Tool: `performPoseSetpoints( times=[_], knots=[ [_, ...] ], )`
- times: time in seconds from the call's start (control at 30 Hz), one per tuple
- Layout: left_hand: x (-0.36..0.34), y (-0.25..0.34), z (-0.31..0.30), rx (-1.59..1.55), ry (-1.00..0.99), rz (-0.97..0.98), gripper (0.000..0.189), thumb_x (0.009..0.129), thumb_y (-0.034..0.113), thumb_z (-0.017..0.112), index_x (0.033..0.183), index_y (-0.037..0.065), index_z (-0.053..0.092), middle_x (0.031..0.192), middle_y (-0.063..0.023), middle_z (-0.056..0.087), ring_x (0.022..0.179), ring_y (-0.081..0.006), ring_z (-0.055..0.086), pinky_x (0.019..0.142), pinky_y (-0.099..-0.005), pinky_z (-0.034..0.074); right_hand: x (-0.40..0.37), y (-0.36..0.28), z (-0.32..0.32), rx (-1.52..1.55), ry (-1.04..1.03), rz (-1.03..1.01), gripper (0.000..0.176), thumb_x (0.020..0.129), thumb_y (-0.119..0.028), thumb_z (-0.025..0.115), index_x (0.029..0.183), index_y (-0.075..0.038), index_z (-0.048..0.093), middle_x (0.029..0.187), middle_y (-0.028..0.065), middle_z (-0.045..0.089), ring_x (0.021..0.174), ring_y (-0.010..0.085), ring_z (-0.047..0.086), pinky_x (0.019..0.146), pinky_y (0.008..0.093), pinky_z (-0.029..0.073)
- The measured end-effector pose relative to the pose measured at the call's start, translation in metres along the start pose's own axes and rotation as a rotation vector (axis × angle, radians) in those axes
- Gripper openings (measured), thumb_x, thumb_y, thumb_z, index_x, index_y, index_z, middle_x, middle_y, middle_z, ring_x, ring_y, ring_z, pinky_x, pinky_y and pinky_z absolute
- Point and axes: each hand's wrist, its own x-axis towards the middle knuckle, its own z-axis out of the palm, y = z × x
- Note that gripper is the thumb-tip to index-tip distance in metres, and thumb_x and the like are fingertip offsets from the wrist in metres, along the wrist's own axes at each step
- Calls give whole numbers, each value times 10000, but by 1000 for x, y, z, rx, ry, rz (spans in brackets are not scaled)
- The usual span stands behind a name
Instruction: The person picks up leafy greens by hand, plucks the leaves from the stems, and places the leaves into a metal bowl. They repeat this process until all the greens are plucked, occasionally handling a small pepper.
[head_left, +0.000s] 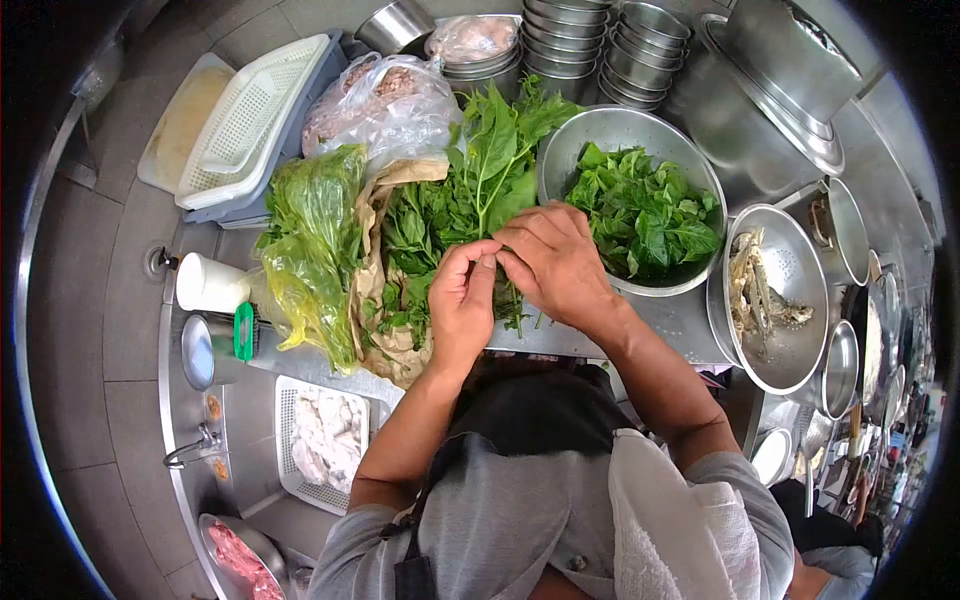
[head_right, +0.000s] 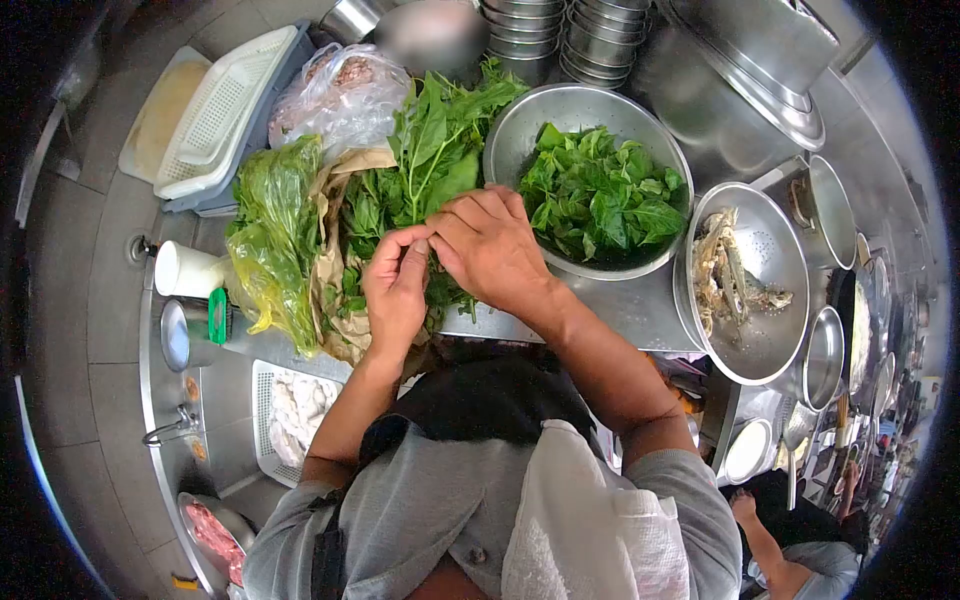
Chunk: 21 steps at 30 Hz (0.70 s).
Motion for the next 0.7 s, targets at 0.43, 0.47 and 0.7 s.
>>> performPoseSetpoints(
  times=[0.43, 0.47, 0.7],
  knots=[
    [0, 11, 5, -256, 3, -162, 244, 983, 50, 628, 1224, 48, 585, 837, 12, 619, 585, -20, 449, 493, -183, 317, -17, 5, 2, 403, -94, 221, 127, 881, -180, 666, 963, -89, 697, 942, 74, 678, 969, 287, 612, 895, 430, 439],
    [0, 14, 5, -300, 0, -214, 292, 973, 51, 663, 1253, 41, 578, 823, 36, 600, 636, -2, 447, 544, -177, 326, -18, 1, 0, 376, -93, 222, 116, 878, -169, 658, 954, -88, 692, 917, 74, 675, 954, 289, 612, 889, 429, 440],
    [5, 18, 6, -433, -50, -464, 283, 946, 77, 701, 1219, 65, 625, 792, 30, 605, 591, -8, 455, 482, -178, 309, -24, -3, -6, 443, -29, 265, 69, 865, -95, 616, 878, -65, 677, 806, 83, 675, 801, 283, 639, 811, 393, 476]
  ],
)
